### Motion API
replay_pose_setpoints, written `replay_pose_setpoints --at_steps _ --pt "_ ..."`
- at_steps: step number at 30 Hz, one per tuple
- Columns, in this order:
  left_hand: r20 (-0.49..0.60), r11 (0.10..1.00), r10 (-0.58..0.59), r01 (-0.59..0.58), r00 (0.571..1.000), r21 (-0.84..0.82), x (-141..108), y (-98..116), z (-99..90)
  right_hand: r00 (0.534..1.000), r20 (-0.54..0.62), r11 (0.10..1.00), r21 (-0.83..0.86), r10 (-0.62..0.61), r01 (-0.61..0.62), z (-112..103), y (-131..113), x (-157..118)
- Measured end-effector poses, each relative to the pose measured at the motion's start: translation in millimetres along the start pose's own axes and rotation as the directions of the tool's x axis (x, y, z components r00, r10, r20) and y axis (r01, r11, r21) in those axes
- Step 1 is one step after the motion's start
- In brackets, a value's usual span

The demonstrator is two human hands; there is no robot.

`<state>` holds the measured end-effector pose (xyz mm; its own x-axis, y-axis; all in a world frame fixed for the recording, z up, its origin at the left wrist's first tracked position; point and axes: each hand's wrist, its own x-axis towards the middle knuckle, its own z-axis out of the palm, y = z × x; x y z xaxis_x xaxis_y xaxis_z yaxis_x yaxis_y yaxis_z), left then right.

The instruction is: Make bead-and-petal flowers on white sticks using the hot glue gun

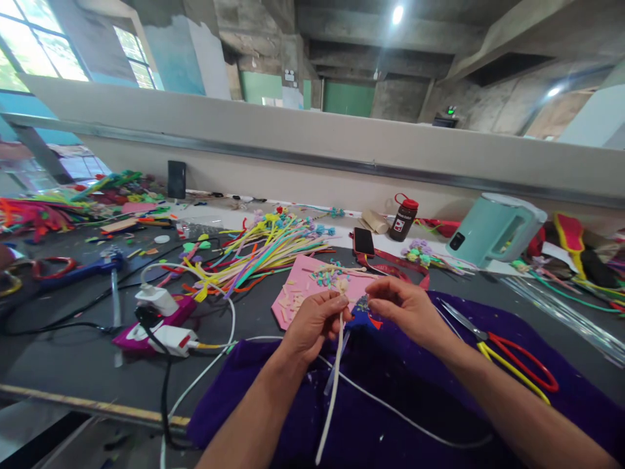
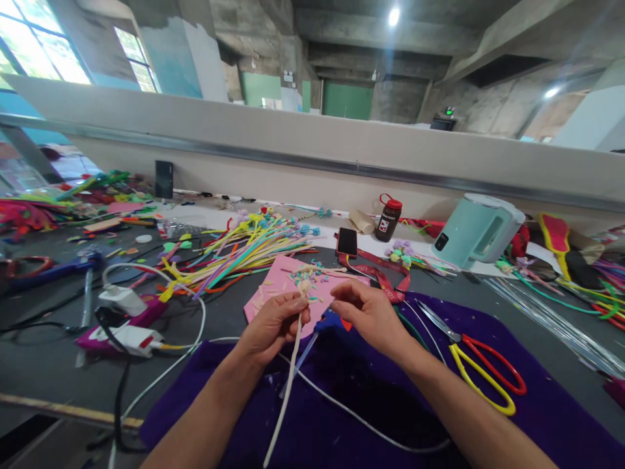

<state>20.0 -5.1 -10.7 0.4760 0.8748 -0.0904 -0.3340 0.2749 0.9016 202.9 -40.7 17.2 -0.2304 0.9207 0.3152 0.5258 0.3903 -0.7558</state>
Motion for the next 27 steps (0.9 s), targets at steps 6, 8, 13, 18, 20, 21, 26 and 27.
replay_pose_setpoints --at_steps 6,8,13,18,20,21,26,27 --pt "0.036 0.990 -0.102 0.105 0.994 -0.094 0 1 1.7 0.971 -0.052 0.973 -0.019 -0.233 0.232 16 -6 14" --pt "0.048 0.978 -0.144 0.150 0.988 -0.143 1 0 1.1 0.948 -0.068 0.949 -0.090 -0.310 0.304 20 -2 16" --pt "0.058 0.957 -0.195 0.203 0.979 -0.206 4 -1 -0.7 0.923 -0.071 0.911 -0.201 -0.379 0.359 23 6 19" --pt "0.034 0.966 -0.198 0.201 0.980 -0.161 5 -1 -1.2 0.930 -0.056 0.917 -0.200 -0.362 0.345 8 6 22" --pt "0.001 0.980 -0.171 0.170 0.985 -0.100 5 -2 -1.4 0.938 -0.064 0.927 -0.195 -0.339 0.322 -2 7 22" --pt "-0.010 0.986 -0.154 0.153 0.988 -0.063 5 -2 -1.5 0.942 -0.072 0.932 -0.192 -0.327 0.308 -7 8 21" --pt "-0.009 0.986 -0.132 0.132 0.991 0.099 7 -6 -1.8 0.931 -0.047 0.912 -0.223 -0.362 0.343 -18 13 19" --pt "-0.014 0.984 -0.129 0.130 0.991 0.123 7 -7 -1.8 0.924 -0.027 0.901 -0.233 -0.382 0.366 -19 14 19"
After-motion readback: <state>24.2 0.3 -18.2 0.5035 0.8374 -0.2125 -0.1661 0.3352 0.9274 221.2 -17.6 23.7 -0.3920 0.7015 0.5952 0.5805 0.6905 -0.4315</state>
